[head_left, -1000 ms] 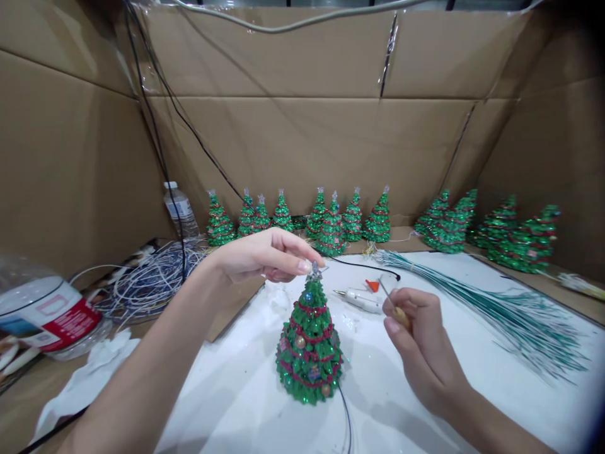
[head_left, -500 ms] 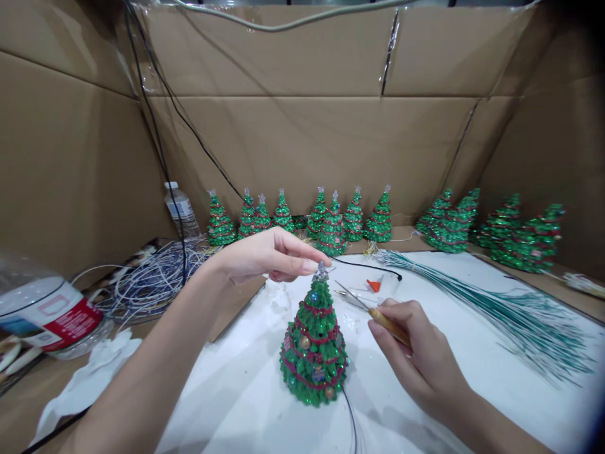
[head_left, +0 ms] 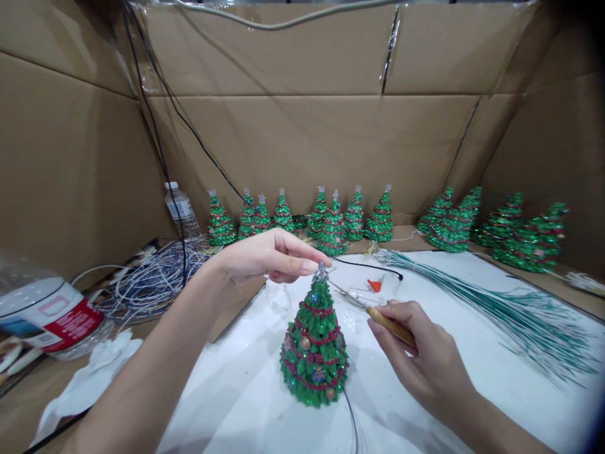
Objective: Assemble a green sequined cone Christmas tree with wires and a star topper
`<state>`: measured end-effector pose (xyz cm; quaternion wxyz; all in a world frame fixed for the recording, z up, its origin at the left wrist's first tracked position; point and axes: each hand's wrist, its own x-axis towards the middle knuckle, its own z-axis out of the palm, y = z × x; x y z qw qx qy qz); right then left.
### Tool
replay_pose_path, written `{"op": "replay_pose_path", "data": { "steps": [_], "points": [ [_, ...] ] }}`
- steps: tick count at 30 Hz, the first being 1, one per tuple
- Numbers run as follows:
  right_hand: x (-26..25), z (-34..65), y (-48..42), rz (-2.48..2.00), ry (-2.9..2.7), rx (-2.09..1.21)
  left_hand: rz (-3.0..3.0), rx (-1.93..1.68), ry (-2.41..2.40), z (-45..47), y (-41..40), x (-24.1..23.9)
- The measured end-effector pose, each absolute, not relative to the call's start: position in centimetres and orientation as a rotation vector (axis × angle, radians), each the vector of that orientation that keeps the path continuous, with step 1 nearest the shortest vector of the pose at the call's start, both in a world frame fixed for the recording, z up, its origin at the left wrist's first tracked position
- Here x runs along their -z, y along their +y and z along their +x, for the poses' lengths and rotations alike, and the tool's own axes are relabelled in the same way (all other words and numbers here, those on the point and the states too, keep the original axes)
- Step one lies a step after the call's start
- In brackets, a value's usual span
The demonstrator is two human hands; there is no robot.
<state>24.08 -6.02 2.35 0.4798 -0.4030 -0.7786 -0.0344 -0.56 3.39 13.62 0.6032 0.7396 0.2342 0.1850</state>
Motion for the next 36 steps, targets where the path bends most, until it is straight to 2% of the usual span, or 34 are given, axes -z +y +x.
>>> {"op": "replay_pose_path", "data": {
  "steps": [36],
  "points": [
    [-2.82,23.89,-6.18,-1.01,-1.92,0.099,1.703,-0.429,0.536,-0.63,3.43,-13.7]
  ]
}}
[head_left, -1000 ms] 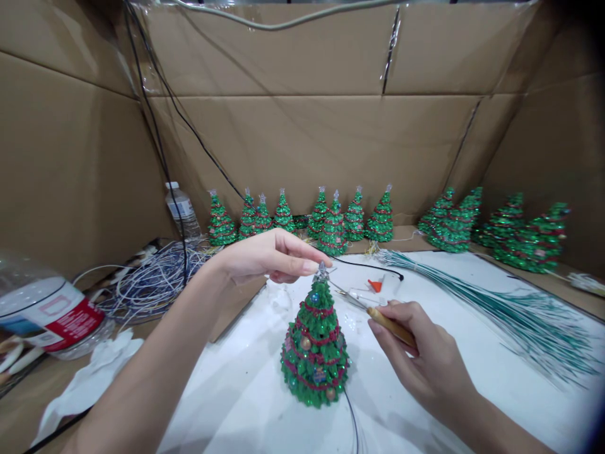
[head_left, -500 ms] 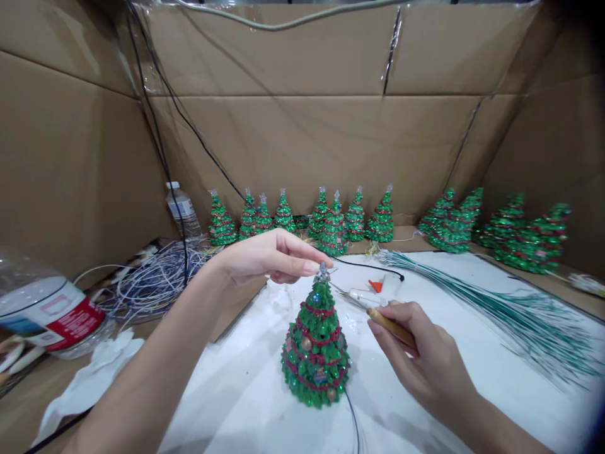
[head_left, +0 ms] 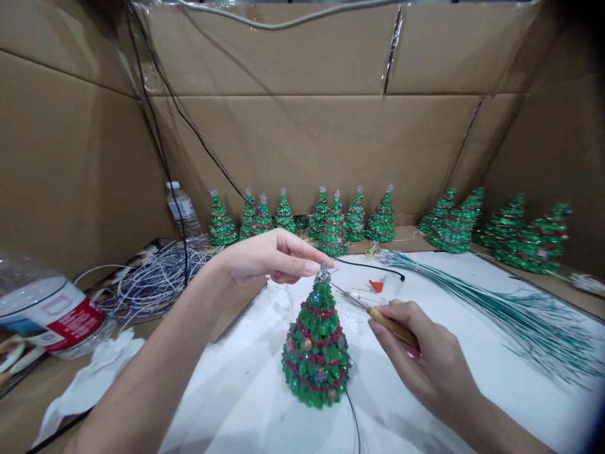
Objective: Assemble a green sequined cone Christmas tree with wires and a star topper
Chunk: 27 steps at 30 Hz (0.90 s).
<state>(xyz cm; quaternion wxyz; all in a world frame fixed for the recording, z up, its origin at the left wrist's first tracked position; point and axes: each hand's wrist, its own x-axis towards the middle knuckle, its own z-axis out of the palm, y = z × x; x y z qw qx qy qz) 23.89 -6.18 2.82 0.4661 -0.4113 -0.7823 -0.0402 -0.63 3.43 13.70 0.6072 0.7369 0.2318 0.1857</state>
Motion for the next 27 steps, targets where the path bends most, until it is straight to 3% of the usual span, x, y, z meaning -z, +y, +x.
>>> {"op": "replay_pose_path", "data": {
  "steps": [12,18,27],
  "points": [
    [-3.7,24.2,-6.3,-0.948,-1.983,0.068,1.723,-0.421,0.532,-0.7,3.4,-13.8],
    [-3.2,24.0,-6.3,-1.021,-1.853,-0.114,1.718,-0.418,0.527,-0.7,3.4,-13.8],
    [-4.6,24.8,-5.3,-0.924,-1.981,-0.066,1.704,-0.406,0.499,-0.9,3.7,-13.4]
  ]
}}
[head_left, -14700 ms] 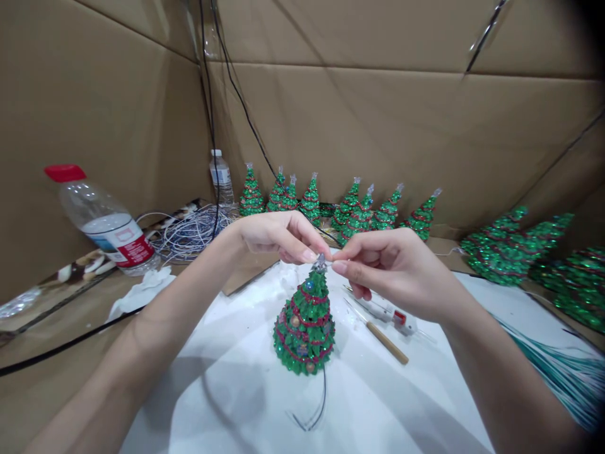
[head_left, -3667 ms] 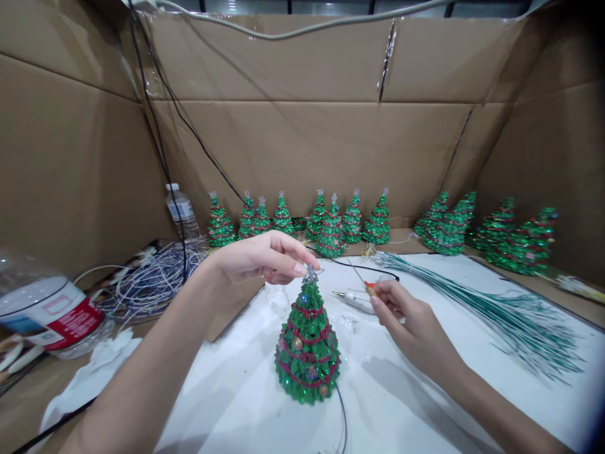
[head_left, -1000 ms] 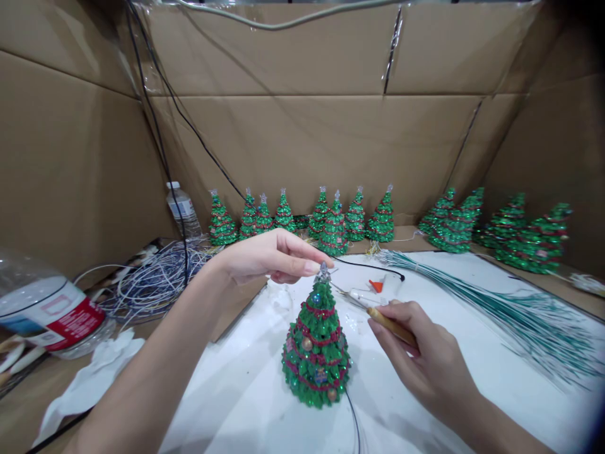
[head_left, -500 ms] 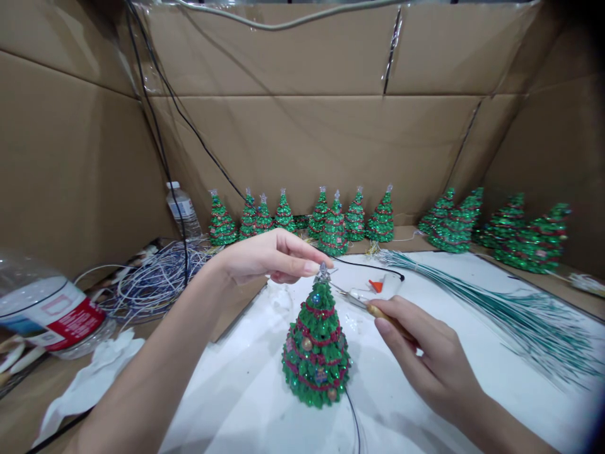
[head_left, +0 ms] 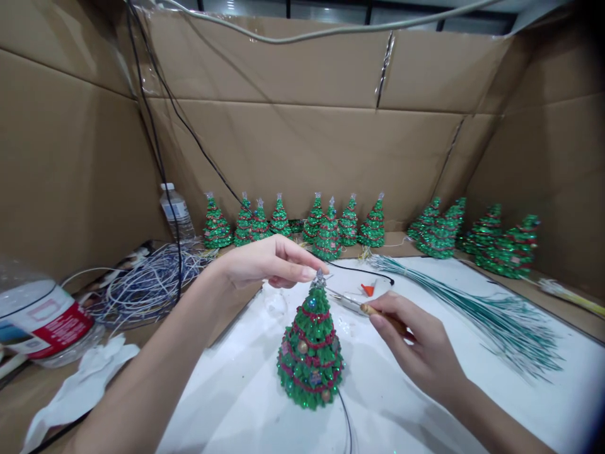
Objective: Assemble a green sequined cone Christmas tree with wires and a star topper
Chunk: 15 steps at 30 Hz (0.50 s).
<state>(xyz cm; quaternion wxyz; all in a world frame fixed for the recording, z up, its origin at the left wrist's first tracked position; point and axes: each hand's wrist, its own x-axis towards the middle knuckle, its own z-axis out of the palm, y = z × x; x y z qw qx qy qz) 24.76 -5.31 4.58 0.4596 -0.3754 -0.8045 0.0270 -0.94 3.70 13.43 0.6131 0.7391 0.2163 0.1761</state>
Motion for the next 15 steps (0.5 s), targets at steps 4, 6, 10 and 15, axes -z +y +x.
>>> {"op": "replay_pose_path", "data": {
  "steps": [4,6,10,15],
  "points": [
    [-5.1,24.7,-5.3,-0.926,-1.996,-0.035,1.709,-0.405,0.502,-1.0,3.7,-13.5],
    [-5.4,24.6,-5.2,-0.964,-1.955,-0.089,1.706,-0.412,0.498,-0.9,3.7,-13.5],
    [-6.6,24.6,-4.6,-0.959,-1.937,-0.145,1.707,-0.413,0.499,-1.0,3.7,-13.5],
    [-7.2,24.8,-3.8,-0.918,-1.985,-0.126,1.701,-0.409,0.51,-0.9,3.6,-13.6]
  ]
}}
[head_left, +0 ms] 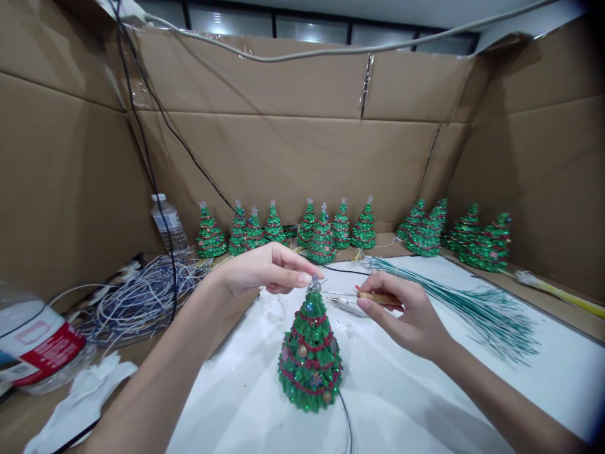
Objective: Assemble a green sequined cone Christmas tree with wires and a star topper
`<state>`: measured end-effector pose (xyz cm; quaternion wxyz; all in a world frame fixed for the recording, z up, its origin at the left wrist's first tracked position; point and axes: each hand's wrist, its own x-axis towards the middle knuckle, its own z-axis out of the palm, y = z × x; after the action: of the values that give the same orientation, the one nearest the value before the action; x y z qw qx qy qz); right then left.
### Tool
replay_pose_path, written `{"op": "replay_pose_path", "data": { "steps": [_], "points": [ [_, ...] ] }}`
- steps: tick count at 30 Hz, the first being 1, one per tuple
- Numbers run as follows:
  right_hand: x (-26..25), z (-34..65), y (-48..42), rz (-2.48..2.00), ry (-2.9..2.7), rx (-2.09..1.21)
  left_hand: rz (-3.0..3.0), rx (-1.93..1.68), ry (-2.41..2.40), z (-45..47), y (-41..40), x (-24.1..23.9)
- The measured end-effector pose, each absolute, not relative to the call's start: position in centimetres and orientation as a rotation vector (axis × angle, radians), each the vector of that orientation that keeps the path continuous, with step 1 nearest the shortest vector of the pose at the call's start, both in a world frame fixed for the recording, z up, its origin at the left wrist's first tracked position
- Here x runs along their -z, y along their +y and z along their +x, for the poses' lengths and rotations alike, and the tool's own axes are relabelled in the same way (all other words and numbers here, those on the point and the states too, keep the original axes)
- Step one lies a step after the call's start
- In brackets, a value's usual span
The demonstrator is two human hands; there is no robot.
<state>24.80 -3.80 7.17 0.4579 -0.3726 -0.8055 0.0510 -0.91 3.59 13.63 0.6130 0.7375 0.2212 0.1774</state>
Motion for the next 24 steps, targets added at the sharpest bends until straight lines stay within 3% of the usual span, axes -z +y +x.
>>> {"op": "replay_pose_path", "data": {
  "steps": [7,14,24],
  "points": [
    [-5.4,24.0,-4.5,-0.949,-1.973,-0.15,1.706,-0.41,0.507,-0.8,3.4,-13.8],
    [-4.5,23.4,-5.0,-0.995,-1.822,-0.439,1.738,-0.399,0.522,-0.7,3.3,-14.0],
    [-4.6,23.5,-4.4,-0.994,-1.891,-0.29,1.75,-0.403,0.559,-0.7,3.3,-14.0]
  ]
}}
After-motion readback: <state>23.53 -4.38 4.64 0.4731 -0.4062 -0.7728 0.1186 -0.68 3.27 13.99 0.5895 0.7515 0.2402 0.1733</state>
